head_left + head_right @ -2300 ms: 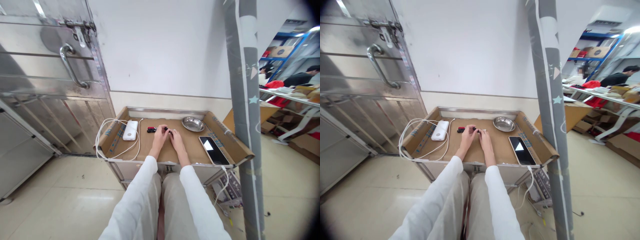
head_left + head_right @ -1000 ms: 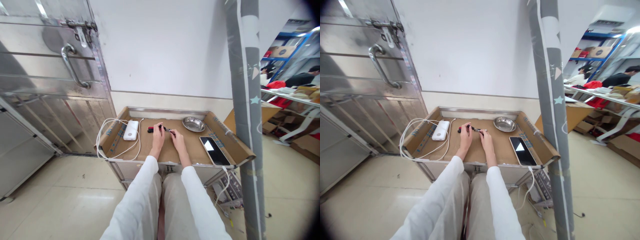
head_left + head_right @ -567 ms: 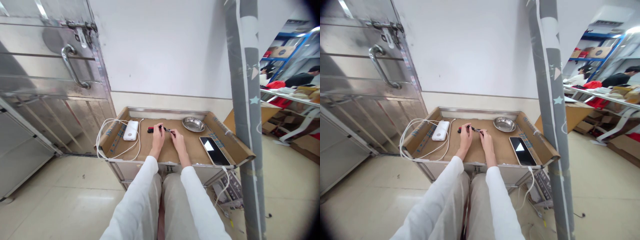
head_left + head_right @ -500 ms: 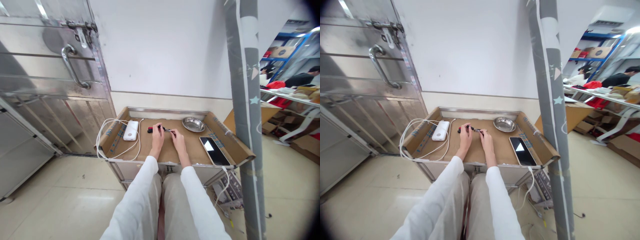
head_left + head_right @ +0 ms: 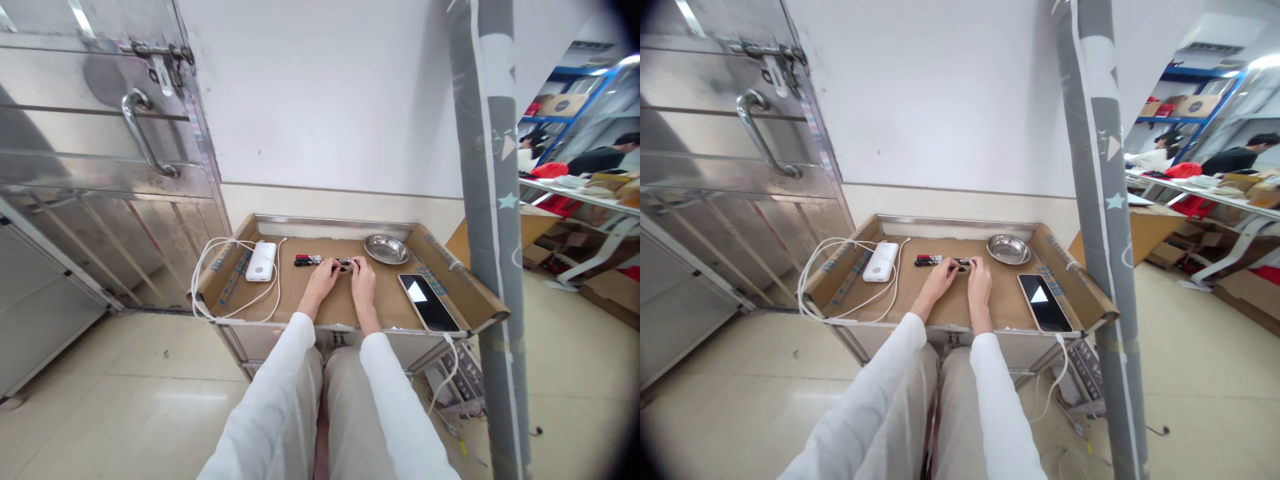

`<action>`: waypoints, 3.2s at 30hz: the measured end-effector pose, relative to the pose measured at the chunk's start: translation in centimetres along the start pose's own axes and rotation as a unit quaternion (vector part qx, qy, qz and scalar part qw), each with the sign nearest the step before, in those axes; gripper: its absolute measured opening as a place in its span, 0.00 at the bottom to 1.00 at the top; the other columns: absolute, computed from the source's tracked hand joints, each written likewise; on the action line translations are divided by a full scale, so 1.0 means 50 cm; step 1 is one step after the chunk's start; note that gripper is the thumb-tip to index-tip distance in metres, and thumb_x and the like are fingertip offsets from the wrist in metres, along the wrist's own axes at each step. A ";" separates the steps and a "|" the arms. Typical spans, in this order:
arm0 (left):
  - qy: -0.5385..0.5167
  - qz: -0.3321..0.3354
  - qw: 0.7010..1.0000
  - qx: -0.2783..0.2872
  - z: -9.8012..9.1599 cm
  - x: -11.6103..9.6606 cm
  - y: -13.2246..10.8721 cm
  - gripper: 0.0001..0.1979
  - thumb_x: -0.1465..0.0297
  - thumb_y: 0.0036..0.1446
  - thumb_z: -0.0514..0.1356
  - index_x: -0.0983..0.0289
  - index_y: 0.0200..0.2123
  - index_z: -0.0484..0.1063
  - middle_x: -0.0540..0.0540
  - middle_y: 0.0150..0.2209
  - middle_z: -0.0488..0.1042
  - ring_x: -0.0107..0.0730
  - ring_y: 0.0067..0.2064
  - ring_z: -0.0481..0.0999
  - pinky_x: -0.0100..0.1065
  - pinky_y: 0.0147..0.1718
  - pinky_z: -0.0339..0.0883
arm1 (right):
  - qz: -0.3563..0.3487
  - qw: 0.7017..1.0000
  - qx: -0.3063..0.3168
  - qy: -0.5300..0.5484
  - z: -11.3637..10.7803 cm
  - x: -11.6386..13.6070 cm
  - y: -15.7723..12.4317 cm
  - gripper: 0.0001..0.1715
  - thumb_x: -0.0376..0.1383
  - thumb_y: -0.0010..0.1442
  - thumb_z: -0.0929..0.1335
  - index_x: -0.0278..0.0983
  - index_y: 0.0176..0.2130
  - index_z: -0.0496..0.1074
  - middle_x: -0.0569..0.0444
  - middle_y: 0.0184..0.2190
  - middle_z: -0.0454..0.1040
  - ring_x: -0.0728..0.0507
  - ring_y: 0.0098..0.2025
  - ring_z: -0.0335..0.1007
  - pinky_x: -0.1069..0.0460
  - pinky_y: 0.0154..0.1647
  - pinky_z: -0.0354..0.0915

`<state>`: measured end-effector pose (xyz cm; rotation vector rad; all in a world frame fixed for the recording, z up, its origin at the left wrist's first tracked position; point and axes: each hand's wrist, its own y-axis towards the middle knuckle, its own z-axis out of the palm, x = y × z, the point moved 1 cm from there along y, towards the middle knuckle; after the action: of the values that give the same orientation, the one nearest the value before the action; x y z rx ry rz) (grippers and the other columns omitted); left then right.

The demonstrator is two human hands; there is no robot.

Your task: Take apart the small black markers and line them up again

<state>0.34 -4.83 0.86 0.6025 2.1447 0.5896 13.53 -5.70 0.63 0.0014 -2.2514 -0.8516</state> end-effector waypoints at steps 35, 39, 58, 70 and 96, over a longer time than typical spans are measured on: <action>0.208 -0.062 0.975 0.050 0.000 -0.003 -0.002 0.04 0.70 0.60 0.54 0.62 0.39 0.66 0.55 0.42 0.69 0.38 0.47 0.65 0.39 0.48 0.57 | -0.075 0.987 0.139 0.007 0.013 -0.003 -0.001 0.15 0.31 0.62 0.59 0.38 0.39 0.73 0.49 0.36 0.74 0.43 0.39 0.68 0.50 0.43 0.62; 0.218 -0.074 0.971 0.058 -0.003 -0.009 -0.003 0.04 0.70 0.61 0.53 0.63 0.38 0.66 0.56 0.42 0.69 0.38 0.47 0.65 0.38 0.47 0.57 | -0.074 0.988 0.135 0.014 0.016 -0.008 -0.001 0.15 0.32 0.62 0.59 0.38 0.39 0.73 0.49 0.37 0.74 0.43 0.40 0.68 0.49 0.43 0.62; 0.218 -0.066 0.971 0.071 -0.002 -0.003 0.000 0.04 0.72 0.60 0.53 0.63 0.38 0.66 0.56 0.41 0.71 0.38 0.46 0.67 0.37 0.47 0.59 | -0.090 0.988 0.128 -0.010 0.019 -0.011 -0.001 0.17 0.34 0.64 0.58 0.38 0.41 0.74 0.49 0.39 0.75 0.42 0.42 0.65 0.49 0.44 0.61; 0.248 -0.079 0.964 0.046 0.007 0.008 -0.005 0.05 0.71 0.60 0.54 0.64 0.39 0.67 0.57 0.40 0.70 0.39 0.46 0.68 0.38 0.45 0.60 | -0.114 0.985 0.116 -0.064 0.025 -0.016 -0.002 0.15 0.32 0.61 0.60 0.38 0.43 0.73 0.47 0.40 0.71 0.40 0.42 0.62 0.46 0.47 0.60; 0.230 -0.060 0.969 0.065 0.005 0.001 -0.002 0.08 0.75 0.60 0.49 0.64 0.39 0.66 0.58 0.40 0.70 0.38 0.46 0.67 0.39 0.48 0.60 | -0.094 0.989 0.110 -0.043 0.025 -0.014 -0.005 0.16 0.24 0.55 0.56 0.36 0.36 0.67 0.48 0.37 0.69 0.42 0.41 0.60 0.49 0.45 0.58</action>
<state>0.47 -4.84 0.64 0.4292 2.6518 0.5667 13.20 -4.98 -0.60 0.2872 -2.4447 -0.7063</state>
